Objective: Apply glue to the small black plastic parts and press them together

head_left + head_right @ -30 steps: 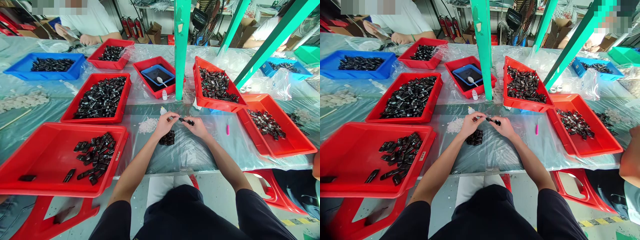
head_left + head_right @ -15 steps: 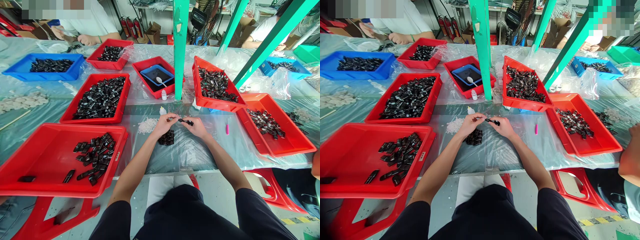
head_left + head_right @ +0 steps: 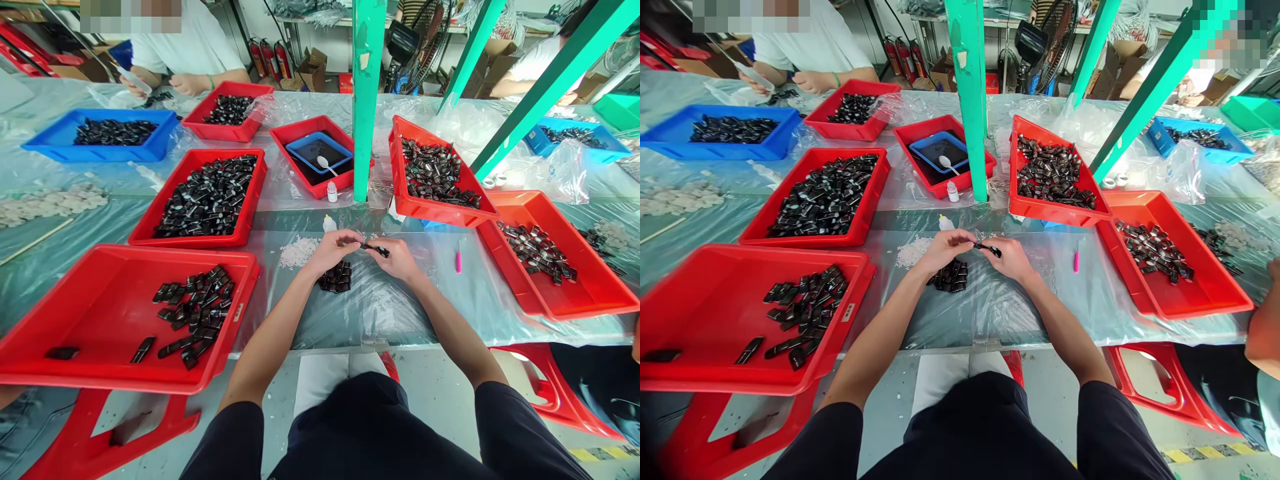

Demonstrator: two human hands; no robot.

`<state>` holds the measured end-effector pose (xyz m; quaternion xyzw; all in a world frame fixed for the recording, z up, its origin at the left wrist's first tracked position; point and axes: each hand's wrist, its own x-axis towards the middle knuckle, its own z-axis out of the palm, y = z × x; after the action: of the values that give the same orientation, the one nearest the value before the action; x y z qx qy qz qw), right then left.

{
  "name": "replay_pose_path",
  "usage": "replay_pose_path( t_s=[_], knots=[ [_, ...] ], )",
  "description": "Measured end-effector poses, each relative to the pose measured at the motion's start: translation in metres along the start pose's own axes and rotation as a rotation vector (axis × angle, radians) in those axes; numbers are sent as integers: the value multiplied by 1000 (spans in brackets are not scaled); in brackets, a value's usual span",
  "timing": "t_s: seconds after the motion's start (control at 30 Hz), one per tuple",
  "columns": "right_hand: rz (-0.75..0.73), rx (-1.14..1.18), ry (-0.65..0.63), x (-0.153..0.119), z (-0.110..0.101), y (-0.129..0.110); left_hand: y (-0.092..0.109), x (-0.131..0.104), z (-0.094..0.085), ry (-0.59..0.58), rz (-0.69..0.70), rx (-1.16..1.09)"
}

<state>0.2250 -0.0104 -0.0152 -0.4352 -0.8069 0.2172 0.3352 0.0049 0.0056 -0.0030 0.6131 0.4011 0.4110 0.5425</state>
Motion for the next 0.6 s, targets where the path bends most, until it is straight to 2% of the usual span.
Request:
replay_pose_path(
  t_s=[0.13, 0.23, 0.3, 0.4, 0.53, 0.6],
  knots=[
    [34, 78, 24, 0, 1, -4, 4, -2, 3, 68, 63, 64],
    [146, 174, 82, 3, 3, -9, 6, -5, 11, 185, 156, 184],
    [222, 268, 102, 5, 4, -13, 5, -7, 16, 221, 215, 259],
    [355, 523, 10, 7, 3, -20, 4, -7, 19, 242, 230, 289],
    [641, 934, -220, 7, -2, -25, 6, -5, 14, 269, 177, 221],
    [724, 1022, -251, 8, -2, -24, 8, -3, 11, 310, 184, 194]
  ],
)
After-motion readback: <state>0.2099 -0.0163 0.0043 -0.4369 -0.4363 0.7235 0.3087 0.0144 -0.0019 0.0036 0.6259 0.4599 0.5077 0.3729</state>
